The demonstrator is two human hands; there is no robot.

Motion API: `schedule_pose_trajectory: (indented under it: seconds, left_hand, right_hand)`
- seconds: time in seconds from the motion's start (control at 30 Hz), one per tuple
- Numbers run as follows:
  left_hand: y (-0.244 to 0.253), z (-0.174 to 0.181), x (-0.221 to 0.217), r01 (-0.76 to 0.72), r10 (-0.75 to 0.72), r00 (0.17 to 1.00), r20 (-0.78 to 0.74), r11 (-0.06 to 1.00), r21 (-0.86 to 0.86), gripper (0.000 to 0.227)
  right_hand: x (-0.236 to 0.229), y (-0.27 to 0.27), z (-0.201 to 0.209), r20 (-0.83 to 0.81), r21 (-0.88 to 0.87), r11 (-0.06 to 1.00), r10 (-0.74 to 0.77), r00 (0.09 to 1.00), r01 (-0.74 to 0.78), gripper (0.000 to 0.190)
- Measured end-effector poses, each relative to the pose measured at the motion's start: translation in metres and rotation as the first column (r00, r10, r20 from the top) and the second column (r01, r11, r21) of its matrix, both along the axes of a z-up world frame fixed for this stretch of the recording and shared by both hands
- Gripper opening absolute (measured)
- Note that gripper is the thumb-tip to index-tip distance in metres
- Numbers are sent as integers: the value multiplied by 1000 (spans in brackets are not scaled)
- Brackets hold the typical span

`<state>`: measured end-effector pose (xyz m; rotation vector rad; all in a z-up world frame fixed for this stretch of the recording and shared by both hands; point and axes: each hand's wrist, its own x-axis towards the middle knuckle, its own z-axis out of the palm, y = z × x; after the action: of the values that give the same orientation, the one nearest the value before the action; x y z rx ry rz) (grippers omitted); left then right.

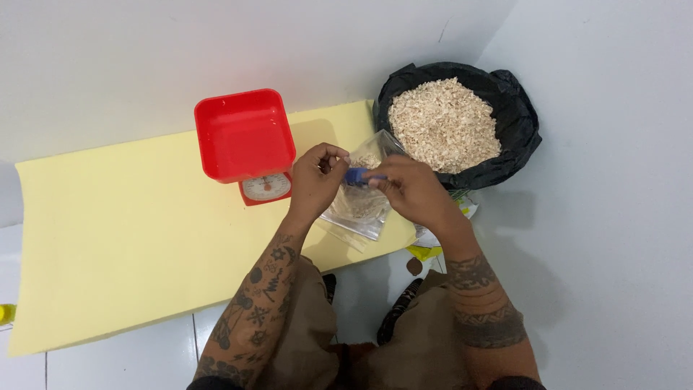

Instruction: Packaging wood shavings into plastic bags and weighing them on a scale for retail sale.

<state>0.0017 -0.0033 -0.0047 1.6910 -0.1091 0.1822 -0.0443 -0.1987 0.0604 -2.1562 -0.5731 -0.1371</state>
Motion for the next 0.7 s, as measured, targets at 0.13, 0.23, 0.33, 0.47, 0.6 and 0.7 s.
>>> schedule_pose_trajectory:
  seconds: [0.13, 0.23, 0.33, 0.47, 0.6, 0.7]
  left_hand:
    - [0, 2, 1, -16, 16, 1000, 3, 1000, 13, 7]
    - [0, 1, 0, -13, 13, 1000, -12, 1000, -10, 7]
    - [-1, 4, -2, -5, 4, 1000, -21, 999, -43, 7]
    - [0, 9, -3, -6, 5, 999, -36, 999, -34, 7]
    - [1, 9, -4, 4, -5, 1000, -22, 998, -58, 8]
    - [1, 6, -1, -5, 5, 1000, 1, 998, -58, 8]
  right_hand:
    - [3, -4, 2, 78, -20, 994, -108, 991, 110, 17]
    - [2, -3, -6, -9, -25, 996, -81, 997, 81, 18]
    - [0, -1, 0, -4, -54, 997, -60, 998, 60, 18]
    - [2, -1, 7, 55, -12, 994, -103, 993, 104, 18]
    - [5, -5, -8, -68, -93, 995, -31, 997, 24, 15]
    - [6, -1, -3, -75, -111, 993, -43, 996, 35, 16]
